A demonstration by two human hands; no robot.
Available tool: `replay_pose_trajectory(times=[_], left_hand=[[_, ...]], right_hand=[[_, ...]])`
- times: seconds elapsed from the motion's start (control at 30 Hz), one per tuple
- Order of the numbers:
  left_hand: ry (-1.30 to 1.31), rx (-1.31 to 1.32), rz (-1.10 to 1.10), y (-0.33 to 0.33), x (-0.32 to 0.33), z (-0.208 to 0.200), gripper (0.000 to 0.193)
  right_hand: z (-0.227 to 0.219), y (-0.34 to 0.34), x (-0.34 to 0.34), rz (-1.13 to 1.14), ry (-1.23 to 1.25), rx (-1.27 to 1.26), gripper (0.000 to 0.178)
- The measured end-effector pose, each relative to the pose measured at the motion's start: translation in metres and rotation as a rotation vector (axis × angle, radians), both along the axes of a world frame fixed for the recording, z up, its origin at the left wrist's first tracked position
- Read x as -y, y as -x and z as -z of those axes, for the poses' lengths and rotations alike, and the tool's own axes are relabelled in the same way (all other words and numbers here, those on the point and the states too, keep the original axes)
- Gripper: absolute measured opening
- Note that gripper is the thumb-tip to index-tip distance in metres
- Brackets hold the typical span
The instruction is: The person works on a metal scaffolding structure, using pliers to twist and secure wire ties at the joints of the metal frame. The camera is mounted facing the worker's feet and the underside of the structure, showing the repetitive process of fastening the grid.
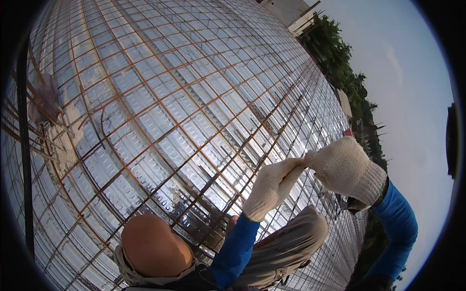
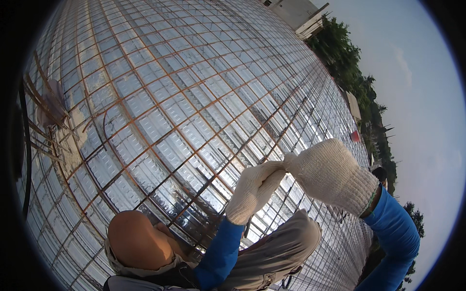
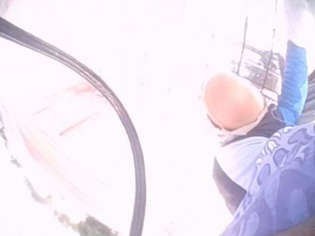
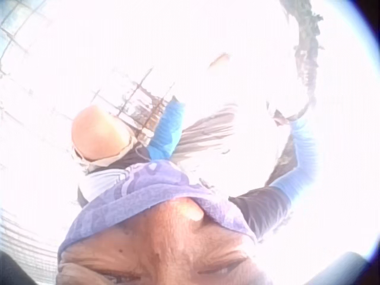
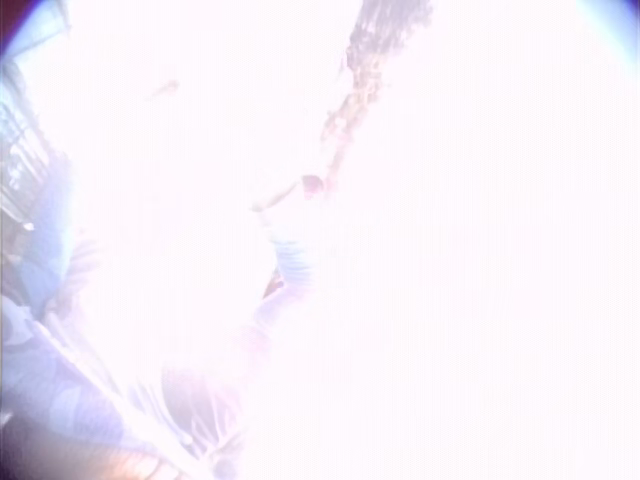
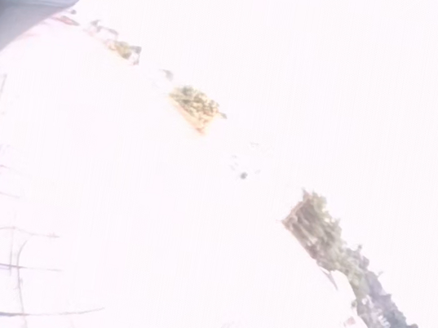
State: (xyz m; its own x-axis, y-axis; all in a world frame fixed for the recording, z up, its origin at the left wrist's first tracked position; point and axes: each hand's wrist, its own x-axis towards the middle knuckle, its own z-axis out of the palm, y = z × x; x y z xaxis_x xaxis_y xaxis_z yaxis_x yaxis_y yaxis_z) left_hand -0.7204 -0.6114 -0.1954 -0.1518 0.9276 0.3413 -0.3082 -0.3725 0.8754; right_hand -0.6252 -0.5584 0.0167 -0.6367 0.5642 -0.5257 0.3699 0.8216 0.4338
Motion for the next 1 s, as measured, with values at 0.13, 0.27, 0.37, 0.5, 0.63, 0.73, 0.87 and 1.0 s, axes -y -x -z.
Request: replay_pose_trajectory(times=[0.13,0.27,0.37,0.5,0.63,0.73,0.87,1.0], left_hand=[[-0.275,0.126,-0.172,0.002,-0.006,0.012,0.024],[-0.202,-0.026,-0.255,0.004,-0.005,0.016,0.02],[-0.118,-0.085,-0.179,0.008,-0.002,0.014,0.018],[-0.041,-0.032,0.03,0.019,-0.004,0.021,0.022],[0.132,0.128,0.298,0.035,0.005,0.013,0.023],[0.037,0.374,0.276,0.026,0.01,0.015,0.022],[-0.057,0.143,0.11,0.03,0.008,0.009,0.019],[-0.04,0.239,0.074,0.019,0.007,0.014,0.017]], right_hand=[[-0.009,0.045,0.012,0.091,-0.045,0.13,0.028],[0.005,0.047,0.01,0.047,-0.09,0.148,0.021],[0.009,0.04,0.012,-0.178,-0.123,0.097,0.013],[0.008,0.043,0.015,-0.377,-0.106,0.156,0.016],[-0.004,0.046,0.011,-0.122,0.093,0.023,0.017],[-0.015,0.052,0.0,0.2,0.272,-0.127,0.021],[-0.022,0.062,-0.002,0.455,0.296,-0.04,0.044],[-0.021,0.066,0.008,0.17,-0.038,-0.075,0.083]])
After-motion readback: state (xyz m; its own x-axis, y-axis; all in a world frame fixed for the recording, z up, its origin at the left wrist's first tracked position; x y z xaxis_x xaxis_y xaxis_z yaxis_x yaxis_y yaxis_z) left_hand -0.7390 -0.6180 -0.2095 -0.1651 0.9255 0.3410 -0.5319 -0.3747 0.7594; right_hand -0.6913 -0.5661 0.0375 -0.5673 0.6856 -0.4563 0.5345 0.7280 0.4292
